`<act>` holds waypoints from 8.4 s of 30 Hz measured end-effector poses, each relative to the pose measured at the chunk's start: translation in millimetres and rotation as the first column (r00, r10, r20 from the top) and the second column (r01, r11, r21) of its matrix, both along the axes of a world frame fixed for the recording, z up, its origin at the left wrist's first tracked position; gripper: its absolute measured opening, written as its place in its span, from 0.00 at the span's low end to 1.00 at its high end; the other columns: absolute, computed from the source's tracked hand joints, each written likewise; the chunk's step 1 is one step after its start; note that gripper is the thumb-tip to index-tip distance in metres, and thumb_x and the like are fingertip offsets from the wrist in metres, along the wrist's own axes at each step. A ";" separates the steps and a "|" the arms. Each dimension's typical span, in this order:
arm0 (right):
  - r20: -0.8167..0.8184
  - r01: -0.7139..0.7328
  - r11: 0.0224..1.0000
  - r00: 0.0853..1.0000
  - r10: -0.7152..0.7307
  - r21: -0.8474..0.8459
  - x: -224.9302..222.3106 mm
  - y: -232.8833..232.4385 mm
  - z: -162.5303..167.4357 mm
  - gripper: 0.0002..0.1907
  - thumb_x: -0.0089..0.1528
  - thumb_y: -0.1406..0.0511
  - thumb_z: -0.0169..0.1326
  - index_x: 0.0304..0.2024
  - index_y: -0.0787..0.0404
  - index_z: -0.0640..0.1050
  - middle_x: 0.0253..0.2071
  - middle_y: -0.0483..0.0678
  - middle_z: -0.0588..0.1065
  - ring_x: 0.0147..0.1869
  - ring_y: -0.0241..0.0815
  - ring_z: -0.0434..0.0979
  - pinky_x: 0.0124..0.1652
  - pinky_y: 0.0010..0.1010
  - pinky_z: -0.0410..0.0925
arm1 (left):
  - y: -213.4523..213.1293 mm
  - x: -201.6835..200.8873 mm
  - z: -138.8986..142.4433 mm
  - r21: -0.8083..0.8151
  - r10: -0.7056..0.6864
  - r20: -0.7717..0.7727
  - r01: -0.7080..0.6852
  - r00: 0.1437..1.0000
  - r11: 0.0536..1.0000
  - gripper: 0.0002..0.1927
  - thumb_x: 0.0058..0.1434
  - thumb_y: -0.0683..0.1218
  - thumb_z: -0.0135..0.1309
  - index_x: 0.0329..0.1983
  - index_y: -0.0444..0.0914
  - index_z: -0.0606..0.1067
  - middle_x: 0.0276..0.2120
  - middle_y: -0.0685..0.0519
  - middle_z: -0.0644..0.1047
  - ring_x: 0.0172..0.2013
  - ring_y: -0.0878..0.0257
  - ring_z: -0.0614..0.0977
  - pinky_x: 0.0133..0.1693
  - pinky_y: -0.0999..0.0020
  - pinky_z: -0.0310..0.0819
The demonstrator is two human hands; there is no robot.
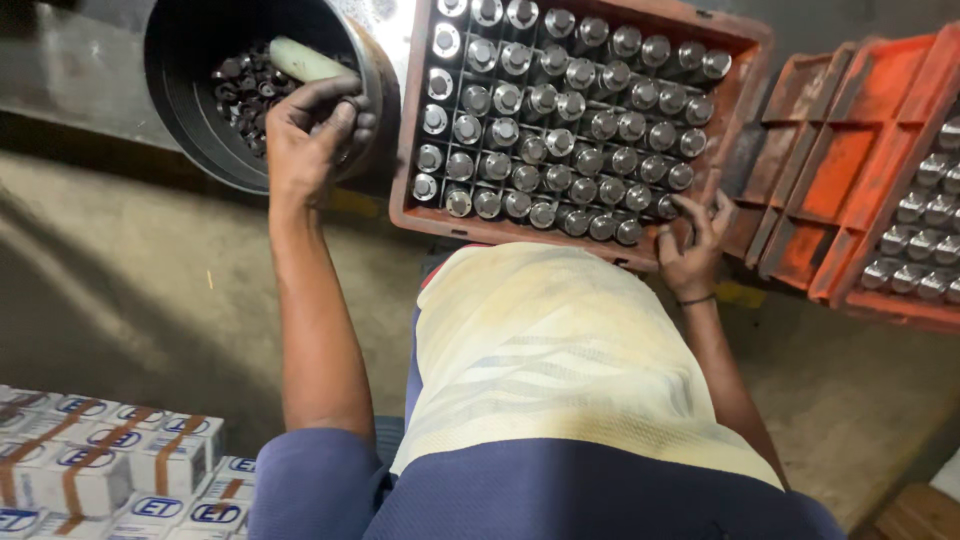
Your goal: The person picks small dark metal parts one at a time from a bucket and presses each into a shiny metal cap seated in a divided tray, filling the tray cell by cell. They occasionally reach into a second bucket for parts and reposition the tray while continuing to seat the parts.
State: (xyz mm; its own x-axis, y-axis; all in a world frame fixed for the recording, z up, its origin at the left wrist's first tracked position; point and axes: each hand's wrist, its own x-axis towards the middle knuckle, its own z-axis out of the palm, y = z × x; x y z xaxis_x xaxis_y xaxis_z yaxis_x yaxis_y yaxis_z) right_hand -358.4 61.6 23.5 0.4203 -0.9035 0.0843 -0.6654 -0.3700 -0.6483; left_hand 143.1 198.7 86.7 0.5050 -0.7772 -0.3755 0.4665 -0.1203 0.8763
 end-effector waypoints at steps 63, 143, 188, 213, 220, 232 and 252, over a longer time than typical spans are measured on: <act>0.348 0.093 0.966 0.921 -0.175 0.240 -16.1 4.4 -37.8 0.37 0.65 0.72 0.53 0.75 0.64 0.56 0.66 0.52 0.65 0.67 0.43 0.69 0.68 0.37 0.65 | -21.3 83.4 -87.0 0.511 -0.495 0.823 -0.018 -0.278 0.859 0.24 0.59 0.37 0.51 0.57 0.47 0.82 0.54 0.33 0.73 0.53 0.33 0.72 0.46 0.46 0.72; 0.155 0.033 0.939 0.988 0.022 -0.343 26.3 -33.9 45.7 0.28 0.68 0.68 0.65 0.68 0.55 0.70 0.60 0.57 0.74 0.63 0.52 0.78 0.57 0.39 0.78 | -66.0 -50.1 -113.5 0.188 -0.217 0.896 0.113 0.388 0.976 0.40 0.58 0.36 0.60 0.71 0.31 0.54 0.62 0.31 0.72 0.63 0.33 0.74 0.65 0.47 0.66; 0.212 0.092 0.841 0.977 0.028 -0.533 40.7 -111.6 6.8 0.33 0.67 0.63 0.68 0.70 0.48 0.66 0.63 0.51 0.73 0.65 0.50 0.74 0.59 0.45 0.76 | -73.9 -58.1 -97.1 0.185 -0.206 0.870 0.090 0.447 0.979 0.33 0.61 0.37 0.63 0.65 0.30 0.59 0.57 0.32 0.74 0.57 0.34 0.77 0.59 0.46 0.70; 0.155 0.022 0.924 0.987 0.041 -0.382 123.3 -157.3 19.6 0.19 0.66 0.63 0.68 0.57 0.51 0.77 0.53 0.53 0.78 0.58 0.50 0.80 0.55 0.40 0.78 | -79.1 -59.2 -86.8 0.188 -0.203 0.877 0.079 0.436 0.979 0.35 0.63 0.41 0.65 0.67 0.27 0.59 0.55 0.29 0.73 0.55 0.32 0.76 0.57 0.45 0.68; 0.208 0.035 0.929 0.977 0.046 -0.369 96.6 -181.9 9.5 0.19 0.64 0.64 0.68 0.55 0.60 0.78 0.50 0.55 0.80 0.55 0.50 0.84 0.53 0.40 0.78 | -79.8 -59.4 -88.4 0.211 -0.218 0.869 0.067 0.443 0.975 0.31 0.66 0.41 0.63 0.66 0.29 0.61 0.55 0.30 0.73 0.55 0.32 0.77 0.57 0.45 0.70; 0.095 0.094 0.923 0.993 -0.063 -0.372 62.8 -182.2 17.2 0.30 0.68 0.62 0.66 0.69 0.59 0.70 0.54 0.57 0.79 0.59 0.53 0.83 0.56 0.43 0.76 | -81.1 -61.3 -90.9 0.233 -0.243 0.850 0.079 0.468 0.969 0.33 0.64 0.41 0.63 0.65 0.28 0.59 0.52 0.31 0.74 0.53 0.36 0.79 0.56 0.45 0.71; 0.084 -0.250 0.924 0.955 0.284 -0.288 206.5 -156.9 18.9 0.15 0.66 0.61 0.68 0.51 0.57 0.78 0.43 0.49 0.81 0.45 0.42 0.84 0.42 0.32 0.80 | -82.4 -61.5 -103.5 0.160 -0.174 0.864 0.069 0.472 0.985 0.33 0.65 0.41 0.63 0.67 0.31 0.58 0.53 0.31 0.74 0.53 0.33 0.78 0.55 0.46 0.71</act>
